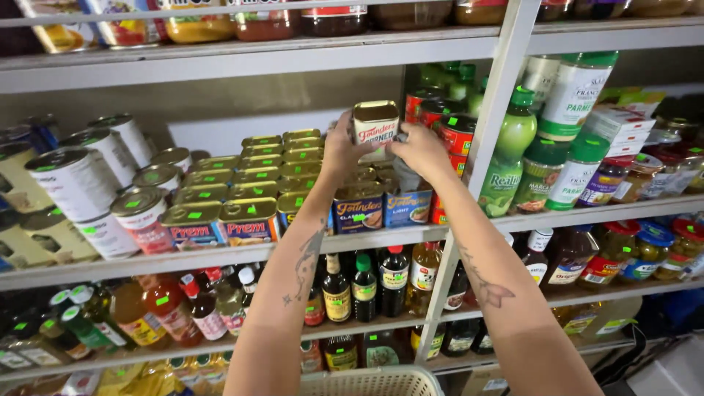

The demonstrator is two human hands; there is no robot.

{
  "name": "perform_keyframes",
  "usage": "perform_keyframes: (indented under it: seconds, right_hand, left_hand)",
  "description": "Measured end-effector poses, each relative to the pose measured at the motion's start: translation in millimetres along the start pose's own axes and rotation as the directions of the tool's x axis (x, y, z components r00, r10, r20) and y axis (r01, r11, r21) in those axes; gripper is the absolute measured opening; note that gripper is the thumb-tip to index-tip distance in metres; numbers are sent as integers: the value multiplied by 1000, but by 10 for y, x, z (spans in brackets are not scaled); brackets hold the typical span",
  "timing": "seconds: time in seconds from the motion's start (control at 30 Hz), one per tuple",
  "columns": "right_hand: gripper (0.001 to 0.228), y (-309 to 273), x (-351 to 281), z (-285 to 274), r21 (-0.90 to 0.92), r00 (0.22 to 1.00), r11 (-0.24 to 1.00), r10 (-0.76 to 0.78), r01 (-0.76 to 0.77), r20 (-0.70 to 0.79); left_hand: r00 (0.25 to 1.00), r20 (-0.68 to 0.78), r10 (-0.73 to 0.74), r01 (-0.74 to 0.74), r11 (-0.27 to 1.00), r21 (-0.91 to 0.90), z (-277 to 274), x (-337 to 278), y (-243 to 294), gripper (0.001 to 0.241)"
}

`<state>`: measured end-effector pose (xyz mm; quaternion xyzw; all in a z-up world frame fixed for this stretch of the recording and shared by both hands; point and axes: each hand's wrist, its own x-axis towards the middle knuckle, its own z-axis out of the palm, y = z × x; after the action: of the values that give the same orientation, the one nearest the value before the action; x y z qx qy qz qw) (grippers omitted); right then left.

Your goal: Cleaning individual cans with a cloth and placing them neatly on a grocery store shelf.

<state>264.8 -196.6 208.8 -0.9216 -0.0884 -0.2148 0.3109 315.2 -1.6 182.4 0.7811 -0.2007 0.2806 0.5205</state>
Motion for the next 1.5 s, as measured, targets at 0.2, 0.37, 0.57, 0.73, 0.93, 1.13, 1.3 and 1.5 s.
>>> perform_keyframes:
  seconds: [0.2,0.37,0.57,0.73,0.93,1.13,1.3,1.5]
  right_hand:
    - [60,240,-4,-17,-224,988,975,44,-10,145]
    - [88,-198,-339,-308,-194,962,981,46,8,269]
    - [88,-188,-308,-205,-283,962,959,86,-9,258]
    - [87,-146,-237,-108,-309,968,951,83,-7,235]
    - [82,49,-19,71,-389,967,921,105,-6,233]
    - [73,82,-83,88,-361,970,932,108,-22,218]
    - [69,84,-105,89,-380,972,925,107,-20,208]
    - [68,-22,-191,-14,-343,973,939,96,-18,211]
  left_hand:
    - [990,-40,-139,138,990,-26,314,31,-266,76]
    - [966,38,-257,256,966,32,547,232,-539,78]
    - [971,86,-225,218,972,86,650,241,-351,74]
    - [984,59,-168,168,986,3,590,270,-274,70]
    - [987,54,-153,152,988,26,717,373,-670,71]
    - [980,127,-152,134,981,141,645,317,-564,82]
    - [980,135,-145,118,975,190,642,307,-551,88]
    - [984,111,-141,130,987,97,658,314,-609,89]
